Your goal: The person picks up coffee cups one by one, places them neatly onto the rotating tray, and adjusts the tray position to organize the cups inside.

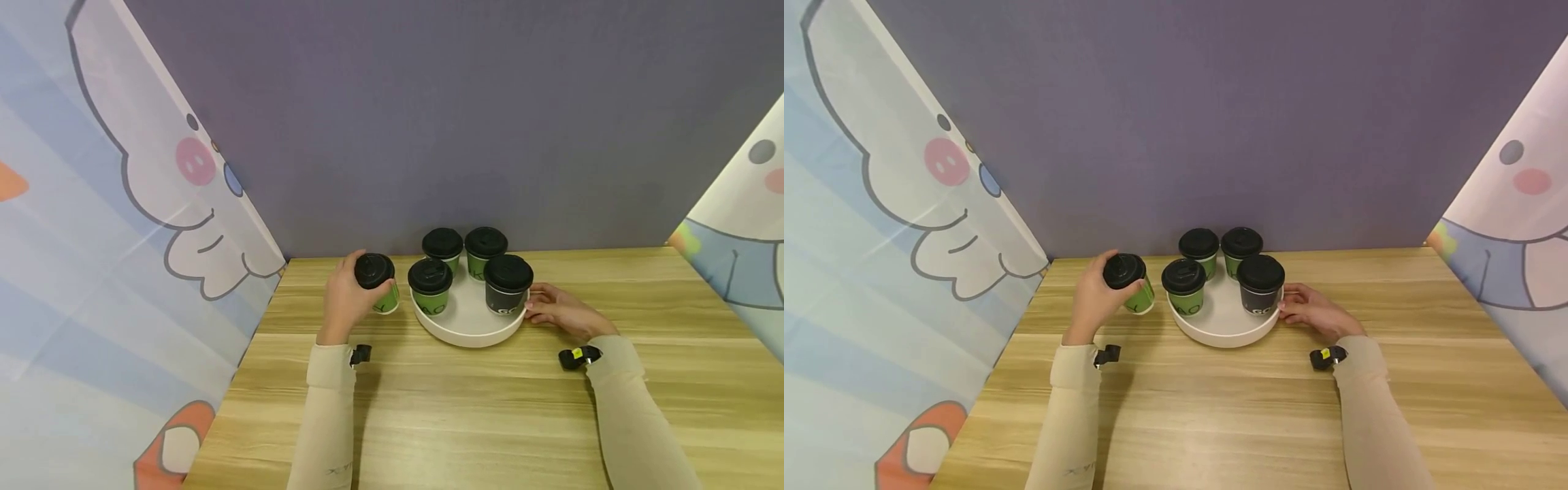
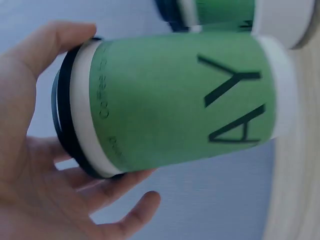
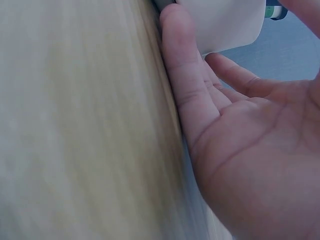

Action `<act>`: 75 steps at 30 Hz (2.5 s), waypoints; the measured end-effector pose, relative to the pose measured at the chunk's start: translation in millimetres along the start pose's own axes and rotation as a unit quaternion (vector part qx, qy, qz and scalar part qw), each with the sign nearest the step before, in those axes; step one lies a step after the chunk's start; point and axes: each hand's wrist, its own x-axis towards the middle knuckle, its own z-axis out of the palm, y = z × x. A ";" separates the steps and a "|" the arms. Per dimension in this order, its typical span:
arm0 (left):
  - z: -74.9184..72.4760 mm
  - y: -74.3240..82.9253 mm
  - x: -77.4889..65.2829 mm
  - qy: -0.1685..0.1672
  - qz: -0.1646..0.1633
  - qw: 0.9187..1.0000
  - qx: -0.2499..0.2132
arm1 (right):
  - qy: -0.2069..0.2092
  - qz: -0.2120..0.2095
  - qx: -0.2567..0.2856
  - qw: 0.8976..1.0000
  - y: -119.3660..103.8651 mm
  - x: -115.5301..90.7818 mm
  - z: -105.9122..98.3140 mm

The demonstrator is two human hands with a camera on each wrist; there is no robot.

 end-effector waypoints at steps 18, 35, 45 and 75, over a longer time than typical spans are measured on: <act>-16.9 37.1 -14.3 -0.117 0.112 0.985 -0.063 | 0.015 0.019 -0.009 1.000 -3.5 -0.7 1.9; 10.5 66.1 -22.5 -0.087 0.176 0.977 -0.082 | 0.005 0.010 -0.019 1.000 -4.0 1.1 3.2; 39.4 80.8 -28.6 -0.045 0.209 0.977 -0.023 | 0.003 0.008 -0.022 1.000 -1.9 1.0 1.7; 101.3 82.8 -41.4 -0.022 0.262 0.955 0.136 | 0.009 0.030 -0.046 0.998 -1.6 3.2 0.9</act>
